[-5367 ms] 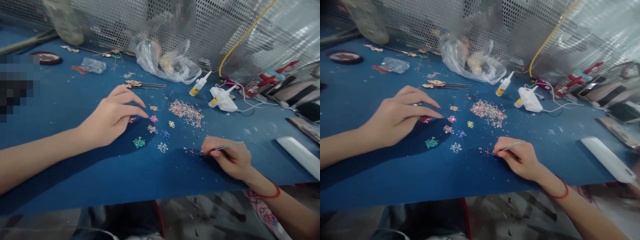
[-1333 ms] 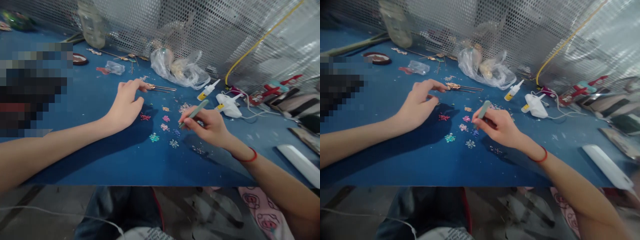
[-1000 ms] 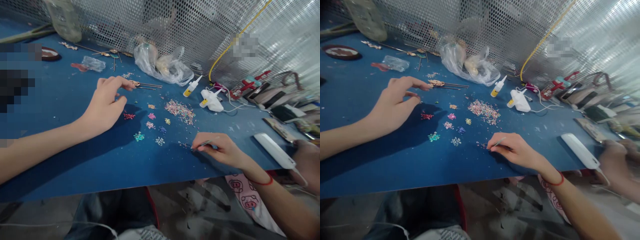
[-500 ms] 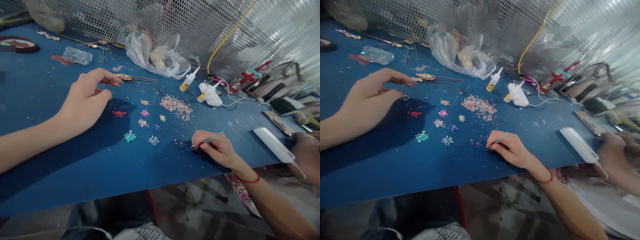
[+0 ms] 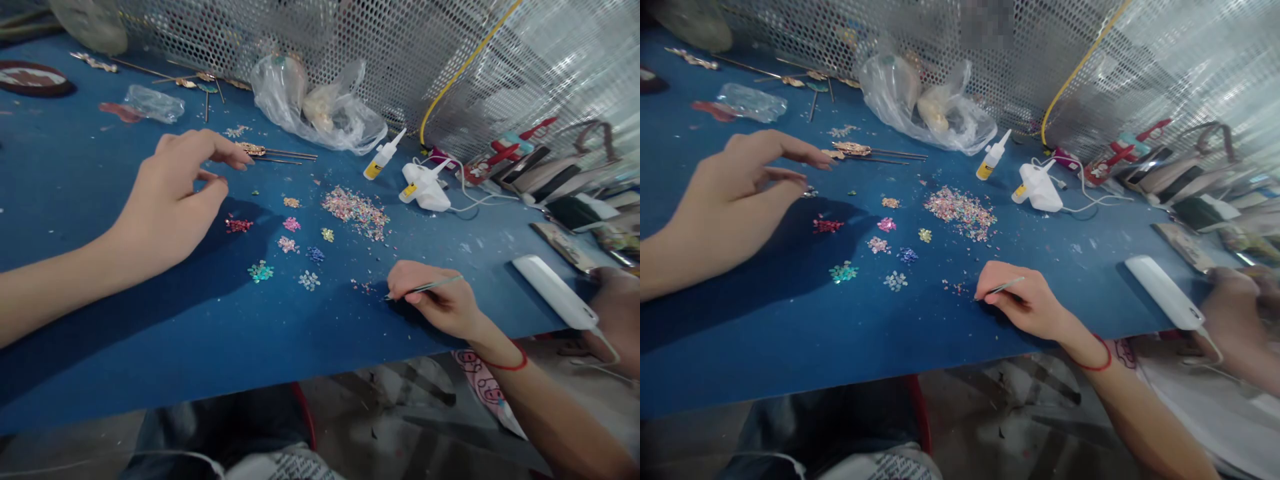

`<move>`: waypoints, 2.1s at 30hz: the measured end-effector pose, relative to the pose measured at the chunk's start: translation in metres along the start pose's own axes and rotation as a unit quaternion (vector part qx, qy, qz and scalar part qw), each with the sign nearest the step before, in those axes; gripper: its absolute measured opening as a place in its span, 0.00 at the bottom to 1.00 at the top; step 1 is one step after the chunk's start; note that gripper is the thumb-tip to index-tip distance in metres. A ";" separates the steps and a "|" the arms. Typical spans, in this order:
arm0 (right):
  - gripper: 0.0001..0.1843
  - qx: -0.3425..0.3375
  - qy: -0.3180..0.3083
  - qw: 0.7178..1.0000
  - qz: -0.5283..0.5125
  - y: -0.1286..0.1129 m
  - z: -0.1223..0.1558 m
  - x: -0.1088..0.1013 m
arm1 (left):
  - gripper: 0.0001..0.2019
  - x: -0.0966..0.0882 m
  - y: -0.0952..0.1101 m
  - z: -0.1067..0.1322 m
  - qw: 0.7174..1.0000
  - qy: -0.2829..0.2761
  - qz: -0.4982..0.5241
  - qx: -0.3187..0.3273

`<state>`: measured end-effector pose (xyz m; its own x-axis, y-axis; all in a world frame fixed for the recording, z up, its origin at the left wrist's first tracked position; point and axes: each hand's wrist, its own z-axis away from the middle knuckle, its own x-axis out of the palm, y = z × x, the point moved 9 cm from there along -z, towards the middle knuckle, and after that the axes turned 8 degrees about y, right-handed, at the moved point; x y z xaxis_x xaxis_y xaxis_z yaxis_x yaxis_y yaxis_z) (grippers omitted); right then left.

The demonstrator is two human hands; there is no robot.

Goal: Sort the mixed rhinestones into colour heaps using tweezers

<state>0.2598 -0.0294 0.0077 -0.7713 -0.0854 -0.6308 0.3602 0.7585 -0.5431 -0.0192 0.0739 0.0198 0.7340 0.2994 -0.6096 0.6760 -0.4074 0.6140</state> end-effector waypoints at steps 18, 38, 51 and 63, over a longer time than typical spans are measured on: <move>0.14 -0.111 -0.046 0.992 0.039 -0.002 -0.112 0.068 | 0.20 0.004 0.004 0.001 1.000 -0.014 0.002 0.021; 0.11 -0.052 -0.074 0.994 0.069 -0.001 -0.094 0.049 | 0.24 0.011 0.019 0.010 0.988 -0.056 0.021 0.141; 0.14 -0.005 -0.067 0.997 0.043 0.008 -0.028 0.020 | 0.34 0.027 0.044 0.039 0.936 -0.132 -0.004 0.325; 0.14 -0.028 -0.011 0.991 0.129 0.002 -0.025 0.015 | 0.29 0.027 0.036 0.032 0.936 -0.095 0.021 0.339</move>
<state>0.2359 -0.0125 0.0113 -0.6462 0.1026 -0.7562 0.5138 0.7911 -0.3318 0.0225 0.0395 0.0090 0.6912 0.1376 -0.7094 0.4022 -0.8888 0.2195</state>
